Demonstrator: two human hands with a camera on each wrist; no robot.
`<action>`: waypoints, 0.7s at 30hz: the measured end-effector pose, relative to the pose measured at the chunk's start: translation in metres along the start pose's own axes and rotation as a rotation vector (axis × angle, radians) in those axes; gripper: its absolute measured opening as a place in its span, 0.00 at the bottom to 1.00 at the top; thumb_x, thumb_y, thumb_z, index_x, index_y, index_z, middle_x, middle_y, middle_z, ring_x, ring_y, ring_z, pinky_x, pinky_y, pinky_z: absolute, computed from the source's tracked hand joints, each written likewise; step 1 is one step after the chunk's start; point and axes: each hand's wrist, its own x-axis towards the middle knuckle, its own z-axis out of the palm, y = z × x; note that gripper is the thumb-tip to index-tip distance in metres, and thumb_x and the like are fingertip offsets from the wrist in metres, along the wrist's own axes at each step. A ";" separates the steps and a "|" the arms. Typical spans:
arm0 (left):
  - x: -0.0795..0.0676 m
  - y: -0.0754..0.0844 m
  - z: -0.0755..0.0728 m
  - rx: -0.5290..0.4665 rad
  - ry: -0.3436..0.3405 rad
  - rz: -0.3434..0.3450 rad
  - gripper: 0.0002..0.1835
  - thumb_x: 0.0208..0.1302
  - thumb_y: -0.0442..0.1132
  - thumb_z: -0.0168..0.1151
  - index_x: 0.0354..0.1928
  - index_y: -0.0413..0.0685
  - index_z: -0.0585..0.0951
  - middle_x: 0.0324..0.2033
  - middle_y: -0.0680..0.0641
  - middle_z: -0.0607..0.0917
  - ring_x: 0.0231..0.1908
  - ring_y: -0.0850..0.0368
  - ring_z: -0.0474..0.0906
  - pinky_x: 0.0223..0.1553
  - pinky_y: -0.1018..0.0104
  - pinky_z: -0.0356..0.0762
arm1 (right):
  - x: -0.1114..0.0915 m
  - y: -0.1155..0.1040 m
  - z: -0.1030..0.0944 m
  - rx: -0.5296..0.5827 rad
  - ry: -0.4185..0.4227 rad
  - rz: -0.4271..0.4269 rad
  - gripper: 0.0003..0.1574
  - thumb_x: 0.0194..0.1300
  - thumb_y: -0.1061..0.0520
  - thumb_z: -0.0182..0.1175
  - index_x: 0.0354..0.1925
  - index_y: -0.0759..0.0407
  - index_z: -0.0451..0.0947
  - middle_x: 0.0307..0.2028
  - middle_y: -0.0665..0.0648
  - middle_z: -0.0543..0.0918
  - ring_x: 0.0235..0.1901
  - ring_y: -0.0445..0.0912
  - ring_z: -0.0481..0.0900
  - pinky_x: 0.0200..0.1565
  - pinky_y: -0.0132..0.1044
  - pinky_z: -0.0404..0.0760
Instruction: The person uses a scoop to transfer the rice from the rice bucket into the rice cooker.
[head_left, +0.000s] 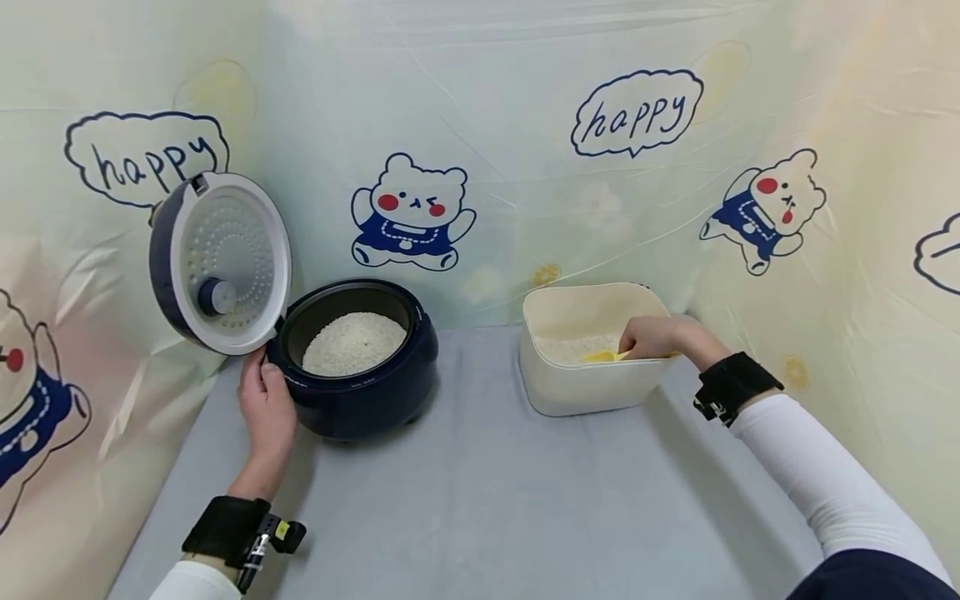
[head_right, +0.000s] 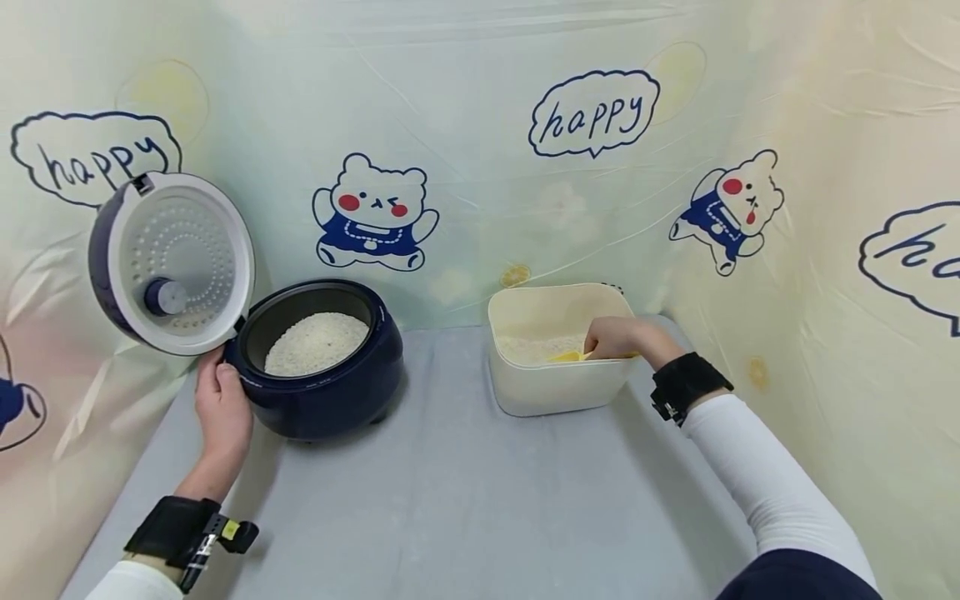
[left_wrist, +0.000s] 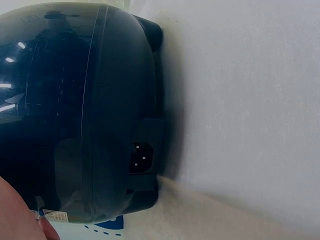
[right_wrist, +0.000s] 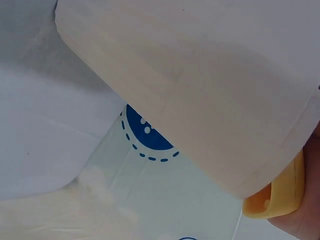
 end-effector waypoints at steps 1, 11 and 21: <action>-0.001 0.000 0.001 -0.003 0.001 -0.006 0.26 0.81 0.39 0.38 0.73 0.36 0.70 0.71 0.36 0.72 0.71 0.41 0.64 0.74 0.58 0.57 | 0.000 0.000 0.001 -0.004 0.009 -0.020 0.13 0.69 0.61 0.64 0.25 0.54 0.82 0.20 0.44 0.66 0.20 0.38 0.61 0.28 0.32 0.61; -0.001 0.000 0.000 -0.002 0.002 -0.034 0.26 0.82 0.40 0.38 0.74 0.39 0.70 0.72 0.38 0.71 0.71 0.41 0.63 0.74 0.57 0.56 | 0.000 -0.004 0.004 -0.048 0.068 -0.077 0.12 0.69 0.64 0.64 0.28 0.53 0.85 0.22 0.45 0.70 0.25 0.40 0.67 0.32 0.35 0.66; 0.000 0.000 0.001 -0.016 -0.012 -0.024 0.26 0.81 0.40 0.39 0.74 0.37 0.70 0.71 0.37 0.72 0.70 0.44 0.64 0.73 0.58 0.58 | 0.001 0.000 0.005 -0.061 0.073 -0.100 0.08 0.70 0.64 0.65 0.36 0.56 0.90 0.26 0.47 0.79 0.28 0.42 0.72 0.36 0.36 0.70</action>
